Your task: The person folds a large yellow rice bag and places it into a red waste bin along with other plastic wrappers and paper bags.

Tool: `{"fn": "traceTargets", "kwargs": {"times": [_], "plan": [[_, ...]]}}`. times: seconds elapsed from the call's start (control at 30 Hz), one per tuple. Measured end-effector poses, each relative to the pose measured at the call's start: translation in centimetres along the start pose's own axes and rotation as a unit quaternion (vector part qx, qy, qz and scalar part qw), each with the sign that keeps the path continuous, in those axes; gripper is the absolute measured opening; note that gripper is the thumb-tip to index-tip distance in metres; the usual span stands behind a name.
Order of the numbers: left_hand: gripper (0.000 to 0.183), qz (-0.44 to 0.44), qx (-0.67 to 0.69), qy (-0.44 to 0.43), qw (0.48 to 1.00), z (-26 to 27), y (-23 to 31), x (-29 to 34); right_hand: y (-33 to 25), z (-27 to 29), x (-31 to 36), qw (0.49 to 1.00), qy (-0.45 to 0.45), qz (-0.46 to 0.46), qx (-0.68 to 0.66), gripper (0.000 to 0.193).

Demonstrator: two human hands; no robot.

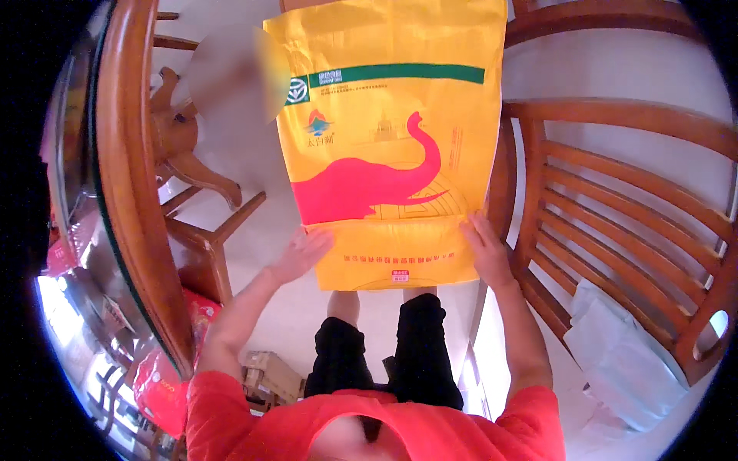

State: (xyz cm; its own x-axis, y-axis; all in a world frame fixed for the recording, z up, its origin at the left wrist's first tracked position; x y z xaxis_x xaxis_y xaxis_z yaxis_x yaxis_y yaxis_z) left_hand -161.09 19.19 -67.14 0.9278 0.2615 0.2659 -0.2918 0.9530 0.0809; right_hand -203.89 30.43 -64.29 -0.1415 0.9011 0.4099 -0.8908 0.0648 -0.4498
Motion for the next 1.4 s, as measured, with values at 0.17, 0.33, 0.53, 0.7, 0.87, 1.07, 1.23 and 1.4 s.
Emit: {"fn": "traceTargets", "kwargs": {"times": [0.17,0.33,0.53,0.7,0.87,1.07,1.23,1.4], "plan": [[0.050,0.007,0.201,-0.010,0.980,1.4,-2.5,-1.1,-0.1,0.9,0.0,0.995,-0.047,0.014,0.085,0.052],[0.033,0.125,0.469,0.105,0.868,2.9,-3.9,-1.4,-1.0,3.6,-1.1,0.985,-0.131,-0.002,0.108,0.051],[0.034,0.399,0.633,0.154,0.646,2.1,-5.7,-2.0,-0.3,5.4,-1.5,0.874,-0.091,-0.273,-0.392,0.040],[0.038,0.539,0.565,0.125,0.612,3.8,-6.8,-5.6,2.7,2.8,-2.3,0.896,-0.065,-0.317,-0.303,0.036],[0.033,0.580,0.474,0.123,0.652,0.5,-6.9,-5.4,1.7,1.9,-5.6,0.897,-0.001,-0.352,-0.265,0.039],[0.038,0.507,0.352,0.373,0.693,6.7,-4.0,-8.3,0.8,2.6,-5.8,0.913,0.002,-0.369,-0.175,0.042],[0.058,0.294,0.163,0.181,0.924,8.8,-5.7,-15.8,0.1,3.4,-6.6,0.923,-0.001,-0.351,-0.155,0.042],[0.058,0.296,0.156,0.129,0.933,6.3,-6.8,-18.1,-2.0,3.6,-4.0,0.906,0.181,-0.345,-0.165,0.041]]}}
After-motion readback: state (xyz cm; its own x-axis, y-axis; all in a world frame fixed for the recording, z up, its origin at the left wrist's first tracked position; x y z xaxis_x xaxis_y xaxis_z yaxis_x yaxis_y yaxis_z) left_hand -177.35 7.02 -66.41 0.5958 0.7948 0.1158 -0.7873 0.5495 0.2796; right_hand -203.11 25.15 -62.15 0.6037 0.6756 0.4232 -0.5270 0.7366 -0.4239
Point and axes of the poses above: each hand's wrist, its own x-axis away from the middle knuckle, its own z-axis out of the back of the hand, y = z × x, the point moved 2 cm from there along -x, towards the middle knuckle, and after that the axes turned 5 degrees about -y, right-handed, at the moved point
